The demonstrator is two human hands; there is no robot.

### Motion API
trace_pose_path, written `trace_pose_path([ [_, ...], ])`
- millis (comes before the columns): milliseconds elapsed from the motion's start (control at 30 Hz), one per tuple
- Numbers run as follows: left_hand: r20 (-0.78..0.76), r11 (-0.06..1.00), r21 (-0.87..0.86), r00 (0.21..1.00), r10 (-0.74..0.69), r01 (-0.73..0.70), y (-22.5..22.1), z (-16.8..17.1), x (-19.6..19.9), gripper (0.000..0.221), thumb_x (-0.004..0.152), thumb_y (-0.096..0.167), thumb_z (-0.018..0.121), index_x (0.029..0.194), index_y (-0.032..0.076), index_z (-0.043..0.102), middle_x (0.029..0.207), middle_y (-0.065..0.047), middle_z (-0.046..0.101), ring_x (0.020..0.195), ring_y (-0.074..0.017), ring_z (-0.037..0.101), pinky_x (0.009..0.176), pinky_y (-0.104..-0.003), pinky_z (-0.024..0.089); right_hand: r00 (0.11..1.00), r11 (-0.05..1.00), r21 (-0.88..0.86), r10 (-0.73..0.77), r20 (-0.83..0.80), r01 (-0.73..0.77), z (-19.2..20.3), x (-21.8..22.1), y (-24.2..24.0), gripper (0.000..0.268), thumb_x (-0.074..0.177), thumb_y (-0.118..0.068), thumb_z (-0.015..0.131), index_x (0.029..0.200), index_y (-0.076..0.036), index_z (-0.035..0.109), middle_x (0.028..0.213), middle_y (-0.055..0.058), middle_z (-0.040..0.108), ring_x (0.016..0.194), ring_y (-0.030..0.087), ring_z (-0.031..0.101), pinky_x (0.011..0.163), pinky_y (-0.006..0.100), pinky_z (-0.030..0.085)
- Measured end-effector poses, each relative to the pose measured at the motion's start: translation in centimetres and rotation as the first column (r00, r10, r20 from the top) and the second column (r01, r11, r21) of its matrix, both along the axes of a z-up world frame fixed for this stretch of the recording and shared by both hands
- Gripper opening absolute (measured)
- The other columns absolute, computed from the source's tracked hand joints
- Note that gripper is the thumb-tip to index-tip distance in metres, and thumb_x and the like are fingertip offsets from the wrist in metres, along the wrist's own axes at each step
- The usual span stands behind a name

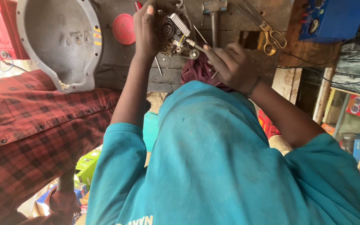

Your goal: The recorder is disassembling and repairing an automotive alternator on a workbench.

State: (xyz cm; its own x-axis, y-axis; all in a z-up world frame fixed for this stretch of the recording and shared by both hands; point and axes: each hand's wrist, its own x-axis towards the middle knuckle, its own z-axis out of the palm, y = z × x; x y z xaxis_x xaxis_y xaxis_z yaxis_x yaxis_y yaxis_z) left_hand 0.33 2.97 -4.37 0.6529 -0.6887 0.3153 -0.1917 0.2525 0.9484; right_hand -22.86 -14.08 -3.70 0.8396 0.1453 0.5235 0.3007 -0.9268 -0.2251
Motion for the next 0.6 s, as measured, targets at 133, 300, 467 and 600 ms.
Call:
trace_pose_path([
  [133,0.012,1.0,0.028,1.0,0.004,-0.004,-0.1,0.4,0.3,0.07,0.11,0.054,0.038,0.108,-0.008,0.07,0.106,-0.017,0.076,0.101,-0.0234,0.073,0.097,-0.036,0.057,1.0,0.999,0.041,-0.014,0.008,0.014,-1.1,1.8,1.9,0.043,0.103,-0.005,0.067,0.144,0.004,0.059,0.115,0.013,0.07,0.086,0.021,0.066,0.073,0.035,0.054],
  [300,0.113,0.982,0.183,0.993,0.023,-0.043,-0.1,-0.1,1.6,0.059,0.111,0.041,0.043,0.108,-0.007,0.076,0.096,-0.015,0.079,0.092,-0.022,0.074,0.088,-0.033,0.057,0.997,0.981,0.181,-0.069,-0.043,0.075,-0.3,1.2,4.1,0.05,0.1,0.003,0.06,0.15,0.004,0.053,0.118,0.015,0.063,0.089,0.025,0.07,0.074,0.036,0.06],
  [467,0.066,0.974,0.22,0.995,-0.07,0.054,0.6,0.6,2.8,0.058,0.111,0.04,0.042,0.109,-0.007,0.077,0.098,-0.015,0.079,0.09,-0.0212,0.074,0.087,-0.033,0.057,0.99,0.957,0.282,-0.03,-0.137,0.068,1.3,-0.3,5.0,0.053,0.095,0.004,0.061,0.148,0.005,0.053,0.119,0.017,0.062,0.087,0.027,0.069,0.071,0.037,0.059],
  [600,-0.064,0.946,0.278,0.986,-0.152,0.164,0.3,2.1,3.6,0.064,0.112,0.044,0.042,0.105,-0.011,0.076,0.098,-0.019,0.078,0.088,-0.0232,0.073,0.087,-0.034,0.058,0.968,0.857,0.48,-0.075,-0.238,0.185,0.1,-1.8,4.1,0.057,0.096,0.007,0.059,0.152,0.0,0.05,0.12,0.015,0.062,0.09,0.028,0.069,0.075,0.039,0.06],
])
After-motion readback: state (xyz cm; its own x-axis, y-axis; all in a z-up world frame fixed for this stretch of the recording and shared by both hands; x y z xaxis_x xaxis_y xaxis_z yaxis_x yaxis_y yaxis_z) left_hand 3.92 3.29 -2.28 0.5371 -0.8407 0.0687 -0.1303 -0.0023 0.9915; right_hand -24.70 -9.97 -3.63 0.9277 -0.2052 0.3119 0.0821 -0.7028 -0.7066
